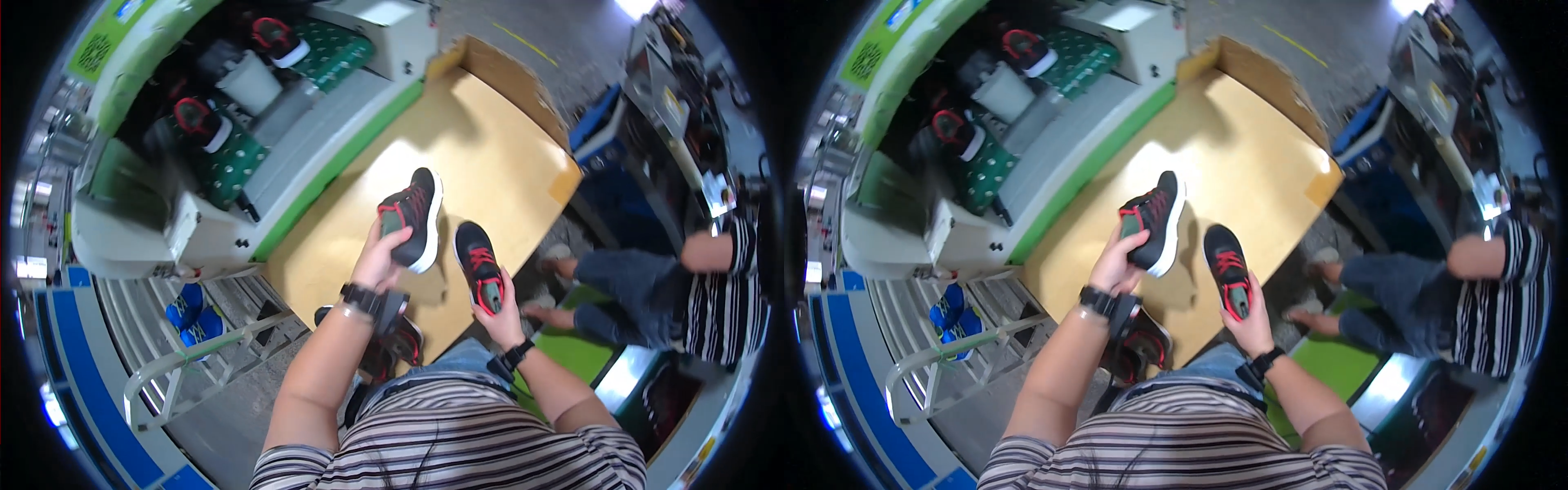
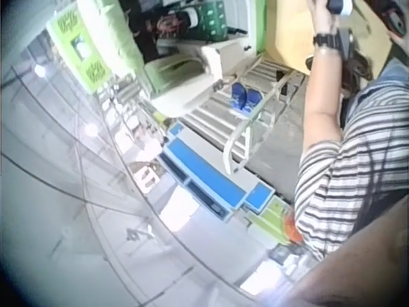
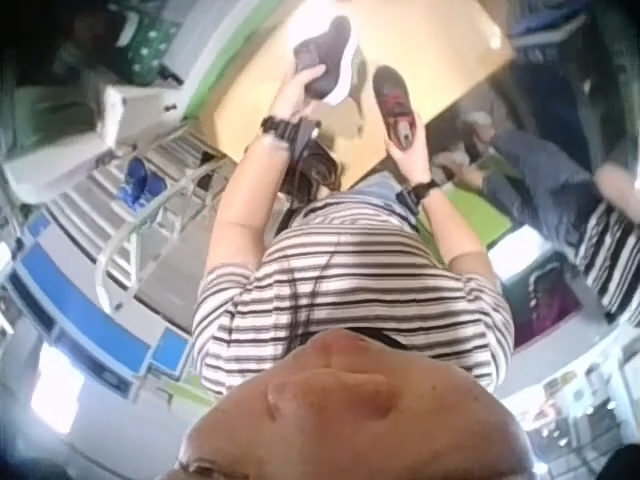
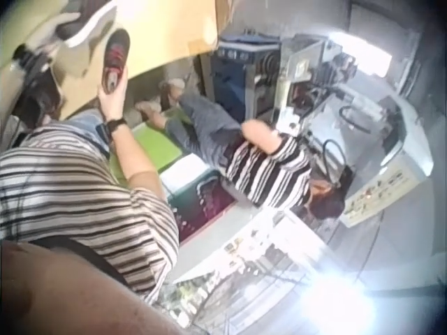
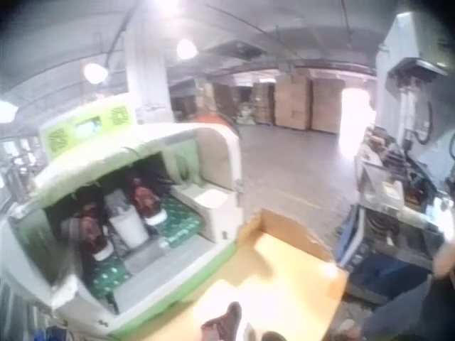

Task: Transferring shoes from a conveyor belt/machine to a packing box and vice versa.

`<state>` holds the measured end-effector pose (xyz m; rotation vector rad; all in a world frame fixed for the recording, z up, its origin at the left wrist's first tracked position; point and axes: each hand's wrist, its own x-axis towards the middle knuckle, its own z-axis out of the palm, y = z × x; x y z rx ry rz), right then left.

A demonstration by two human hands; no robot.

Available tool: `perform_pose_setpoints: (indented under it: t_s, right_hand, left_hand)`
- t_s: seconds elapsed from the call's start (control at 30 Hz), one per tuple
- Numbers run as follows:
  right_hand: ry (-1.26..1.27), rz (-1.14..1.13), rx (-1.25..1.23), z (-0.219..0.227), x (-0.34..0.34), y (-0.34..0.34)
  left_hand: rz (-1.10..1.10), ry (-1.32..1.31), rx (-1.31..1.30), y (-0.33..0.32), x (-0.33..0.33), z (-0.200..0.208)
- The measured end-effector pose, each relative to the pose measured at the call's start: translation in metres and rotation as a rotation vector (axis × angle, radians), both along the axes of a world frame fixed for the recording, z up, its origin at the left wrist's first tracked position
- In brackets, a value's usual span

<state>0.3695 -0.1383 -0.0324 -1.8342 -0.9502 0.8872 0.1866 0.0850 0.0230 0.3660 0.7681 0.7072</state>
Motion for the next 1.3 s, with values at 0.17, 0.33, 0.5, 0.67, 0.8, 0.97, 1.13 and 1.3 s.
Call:
perform_pose_setpoints:
  t_s: [0.17, 0.33, 0.5, 0.67, 0.8, 0.97, 1.13, 1.3]
  right_hand:
    - [0.225, -0.141, 0.104, 0.031, -0.001, 0.054]
    - [0.283, 0.103, 0.466, 0.107, -0.013, 0.2]
    - [0.024, 0.269, 0.737, 0.154, -0.048, 0.373]
    - [-0.257, 0.218, 0.664, 0.156, -0.063, 0.437]
    - [-0.227, 0.182, 0.628, 0.155, -0.064, 0.44]
    - [-0.222, 0.139, 0.649, 0.166, -0.071, 0.435]
    - [-0.261, 0.121, 0.911, 0.155, -0.106, 0.363]
    - [-0.332, 0.654, 0.539, 0.09, -0.123, 0.208]
  left_hand:
    - [0.489, 0.402, 0.564, 0.001, -0.066, 0.113]
    - [0.676, 0.709, 0.751, 0.057, -0.103, 0.146]
    - [0.663, 0.967, 0.782, 0.091, -0.099, 0.122]
    - [0.687, 1.041, 0.722, 0.11, -0.093, 0.128]
    - [0.657, 0.998, 0.742, 0.12, -0.102, 0.133]
    - [0.617, 0.953, 0.784, 0.13, -0.114, 0.132]
    - [0.548, 0.636, 0.763, 0.133, -0.131, 0.128]
    - [0.684, 1.347, 1.242, 0.066, -0.107, 0.134]
